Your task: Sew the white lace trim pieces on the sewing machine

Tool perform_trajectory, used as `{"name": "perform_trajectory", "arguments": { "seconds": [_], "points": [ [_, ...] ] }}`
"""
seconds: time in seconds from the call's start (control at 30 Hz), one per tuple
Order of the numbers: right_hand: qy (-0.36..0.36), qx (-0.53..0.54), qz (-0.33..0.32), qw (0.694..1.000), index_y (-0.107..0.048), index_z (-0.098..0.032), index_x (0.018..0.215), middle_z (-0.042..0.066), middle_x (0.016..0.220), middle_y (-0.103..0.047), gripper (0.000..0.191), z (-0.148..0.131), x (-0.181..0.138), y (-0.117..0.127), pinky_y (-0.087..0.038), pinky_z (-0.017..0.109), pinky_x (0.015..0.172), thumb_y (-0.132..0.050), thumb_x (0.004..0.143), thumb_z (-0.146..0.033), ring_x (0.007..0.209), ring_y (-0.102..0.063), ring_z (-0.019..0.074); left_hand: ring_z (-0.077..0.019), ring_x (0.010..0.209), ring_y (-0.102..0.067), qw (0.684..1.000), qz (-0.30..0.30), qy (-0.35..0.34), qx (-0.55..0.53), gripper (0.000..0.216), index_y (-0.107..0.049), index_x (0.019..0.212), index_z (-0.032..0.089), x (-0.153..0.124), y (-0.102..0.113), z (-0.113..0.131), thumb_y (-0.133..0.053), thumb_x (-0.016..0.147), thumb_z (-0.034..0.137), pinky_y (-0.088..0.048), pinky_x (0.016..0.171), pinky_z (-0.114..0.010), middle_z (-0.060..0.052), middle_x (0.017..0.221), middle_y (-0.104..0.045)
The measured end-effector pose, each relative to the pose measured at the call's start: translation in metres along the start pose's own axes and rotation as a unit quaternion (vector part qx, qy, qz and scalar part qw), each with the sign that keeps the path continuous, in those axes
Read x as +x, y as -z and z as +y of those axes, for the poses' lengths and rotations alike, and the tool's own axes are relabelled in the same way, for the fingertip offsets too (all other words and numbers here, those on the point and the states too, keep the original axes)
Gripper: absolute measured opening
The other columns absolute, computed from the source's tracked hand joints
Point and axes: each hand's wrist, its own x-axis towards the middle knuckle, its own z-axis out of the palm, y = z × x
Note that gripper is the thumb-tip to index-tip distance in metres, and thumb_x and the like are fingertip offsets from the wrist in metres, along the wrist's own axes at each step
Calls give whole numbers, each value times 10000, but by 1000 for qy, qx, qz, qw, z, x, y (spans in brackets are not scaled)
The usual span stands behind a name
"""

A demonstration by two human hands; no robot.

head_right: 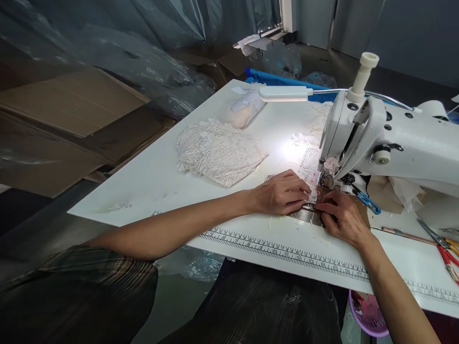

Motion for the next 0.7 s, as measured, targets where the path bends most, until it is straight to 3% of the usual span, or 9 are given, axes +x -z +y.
{"name": "perform_trajectory", "arguments": {
  "seconds": [0.17,0.3,0.7],
  "points": [
    [-29,1,44,999,-752,-229,1063,68,991,-683,367,10,-2,-3,-585,339,783,-438,884,-163,870,-665,168,-122,775,-635,1000,-6,-28,8,257,-701,839,178,-2,-2,-1,-489,982,156,-452,775,-314,-32,976,-753],
    [-32,-52,15,998,-686,-220,1229,104,1022,-653,419,11,1,-6,-575,337,735,-408,919,-163,842,-630,175,-113,754,-628,999,-7,-27,22,271,-699,839,177,-2,-1,0,-475,989,151,-448,777,-312,-31,989,-755],
    [-58,-93,-22,994,-665,-205,1269,128,929,-586,417,2,2,-13,-518,318,630,-390,956,-212,768,-560,193,-118,729,-631,997,37,-44,46,211,-671,806,166,-2,-4,1,-521,950,130,-456,731,-300,-5,924,-765]
  ]
}}
